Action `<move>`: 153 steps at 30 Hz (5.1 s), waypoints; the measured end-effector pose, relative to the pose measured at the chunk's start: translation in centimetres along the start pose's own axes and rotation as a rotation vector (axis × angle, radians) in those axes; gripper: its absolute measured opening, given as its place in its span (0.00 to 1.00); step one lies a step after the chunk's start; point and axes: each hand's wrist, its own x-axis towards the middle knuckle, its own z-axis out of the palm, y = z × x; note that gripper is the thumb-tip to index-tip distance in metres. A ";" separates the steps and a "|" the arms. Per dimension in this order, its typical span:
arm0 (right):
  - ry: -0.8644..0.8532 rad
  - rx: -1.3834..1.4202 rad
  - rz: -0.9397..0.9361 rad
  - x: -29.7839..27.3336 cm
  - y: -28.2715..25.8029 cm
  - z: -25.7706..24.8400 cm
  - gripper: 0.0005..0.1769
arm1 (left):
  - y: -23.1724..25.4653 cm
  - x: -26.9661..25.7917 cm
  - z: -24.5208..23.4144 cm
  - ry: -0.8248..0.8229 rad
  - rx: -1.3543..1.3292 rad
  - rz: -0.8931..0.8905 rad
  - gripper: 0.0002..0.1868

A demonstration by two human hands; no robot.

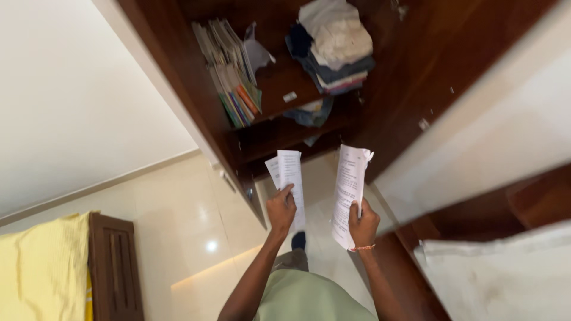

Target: The person folds a white shirt on the bed and places it in a wardrobe. They then pick up several books and papers from the bed and place them into the wardrobe.

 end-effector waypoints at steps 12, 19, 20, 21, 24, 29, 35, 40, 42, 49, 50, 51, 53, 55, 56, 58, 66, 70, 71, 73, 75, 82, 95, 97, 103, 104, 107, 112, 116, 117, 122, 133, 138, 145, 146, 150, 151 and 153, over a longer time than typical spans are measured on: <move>-0.167 0.123 -0.100 20.8 -1.1 16.4 0.10 | 0.8 20.8 7.5 -0.003 -0.139 0.075 0.16; -0.316 0.338 -0.270 30.7 -1.1 25.0 0.13 | -0.8 30.9 11.9 0.148 -0.168 0.044 0.13; -0.354 0.299 -0.240 32.4 -1.0 26.3 0.13 | -1.1 32.6 12.5 0.147 -0.155 -0.005 0.14; -0.391 0.259 -0.212 33.9 -0.8 27.5 0.14 | -1.2 34.1 13.1 0.147 -0.143 -0.055 0.15; -0.476 0.327 -0.280 38.6 -0.2 30.6 0.15 | -1.7 38.5 14.6 0.228 -0.150 -0.039 0.24; -0.534 0.343 -0.408 44.5 1.2 35.7 0.18 | -2.5 45.6 17.6 0.306 -0.212 -0.244 0.43; -0.588 0.255 -0.557 48.0 3.6 40.8 0.15 | -6.1 52.7 20.4 0.312 0.061 -0.389 0.39; -0.658 0.368 -0.583 48.5 5.5 43.8 0.20 | -13.9 54.8 24.0 0.252 0.226 -0.443 0.18; -0.709 0.352 -0.557 48.6 6.2 45.3 0.29 | -16.5 55.2 24.6 0.262 0.210 -0.429 0.18; -1.076 0.070 -0.222 49.3 6.7 52.0 0.71 | -21.3 56.0 25.1 0.427 -0.067 -0.437 0.13; -1.164 0.044 -0.080 49.5 6.3 52.7 0.72 | -22.1 56.3 25.2 0.443 -0.090 -0.431 0.14; -1.248 0.017 0.063 49.7 6.1 53.4 0.74 | -22.9 56.7 25.3 0.459 -0.114 -0.426 0.14; -1.312 0.030 0.181 49.2 6.1 55.2 0.73 | -24.0 57.0 25.2 0.494 -0.181 -0.401 0.14; -1.271 0.116 0.124 48.9 6.5 57.8 0.69 | -24.6 57.3 25.1 0.534 -0.268 -0.356 0.12; -1.168 0.168 -0.056 49.0 6.7 59.3 0.68 | -24.9 57.5 25.1 0.551 -0.362 -0.350 0.10; -0.948 0.269 -0.408 49.6 6.2 61.4 0.65 | -25.3 58.0 25.0 0.586 -0.549 -0.336 0.10; -1.075 0.055 -0.424 52.3 6.4 66.3 0.57 | -25.4 59.6 21.7 0.435 0.217 -0.361 0.14; -0.914 0.448 -0.614 52.5 7.8 67.4 0.60 | -23.1 59.9 19.9 0.352 0.419 -0.397 0.15; -0.960 0.391 -0.577 52.8 8.3 67.5 0.60 | -22.4 60.0 19.4 0.320 0.405 -0.453 0.15; -1.052 0.275 -0.497 53.1 8.9 67.2 0.58 | -21.3 59.8 18.8 0.249 0.378 -0.571 0.16; -1.191 0.135 -0.420 53.4 8.1 67.3 0.61 | -20.6 59.2 18.8 0.305 0.646 -0.336 0.18; -1.213 0.282 -0.296 52.9 7.4 67.2 0.71 | -18.4 58.9 16.3 0.269 0.423 -0.491 0.27; -1.272 0.510 0.314 56.4 9.1 61.1 0.47 | -21.2 49.5 17.0 0.582 -0.710 -0.518 0.19; -1.277 0.760 0.430 56.9 9.8 59.1 0.40 | -19.5 48.5 16.4 0.609 -0.772 -0.497 0.23; -1.132 1.157 0.547 55.9 10.1 51.5 0.29 | -11.9 45.8 12.6 0.430 -1.169 -0.378 0.36; -1.121 1.218 0.509 55.6 9.8 49.8 0.30 | -10.9 45.5 12.2 0.405 -1.194 -0.356 0.36; -1.071 1.381 0.430 54.0 8.1 44.8 0.32 | -8.2 43.8 10.8 0.320 -1.255 -0.290 0.38; -0.915 1.513 0.329 49.2 4.8 36.4 0.35 | -5.5 39.4 9.0 0.109 -1.362 -0.184 0.38; -0.748 1.544 0.253 43.2 1.7 29.6 0.34 | -3.7 34.3 6.7 -0.040 -1.461 -0.204 0.38; -0.714 1.556 0.240 41.4 1.0 27.9 0.33 | -3.3 32.7 5.9 -0.082 -1.474 -0.191 0.38; -0.596 1.542 0.196 32.5 -1.6 19.3 0.33 | -0.1 24.5 2.1 -0.234 -1.483 -0.186 0.37; -0.523 1.598 0.182 16.1 -4.8 5.8 0.35 | 6.1 6.9 -7.2 -0.280 -1.492 -0.131 0.36; -0.540 1.570 0.196 7.4 -6.3 -0.4 0.34 | 8.2 -3.9 -11.8 -0.238 -1.462 -0.105 0.36; -0.625 1.548 0.231 -3.7 -9.9 -6.9 0.34 | 12.0 -18.2 -20.4 -0.141 -1.358 -0.106 0.37; -0.646 1.551 0.224 -5.0 -10.7 -7.2 0.34 | 12.4 -19.9 -21.7 -0.111 -1.356 -0.089 0.37; -0.743 1.586 0.235 -10.7 -13.3 -9.1 0.33 | 14.1 -28.0 -27.1 0.019 -1.303 -0.060 0.36; -0.768 1.604 0.239 -12.0 -14.1 -9.3 0.32 | 14.4 -29.9 -28.4 0.051 -1.277 -0.056 0.36; -0.816 1.614 0.238 -14.6 -16.2 -9.7 0.32 | 15.4 -33.5 -31.2 0.129 -1.261 -0.013 0.36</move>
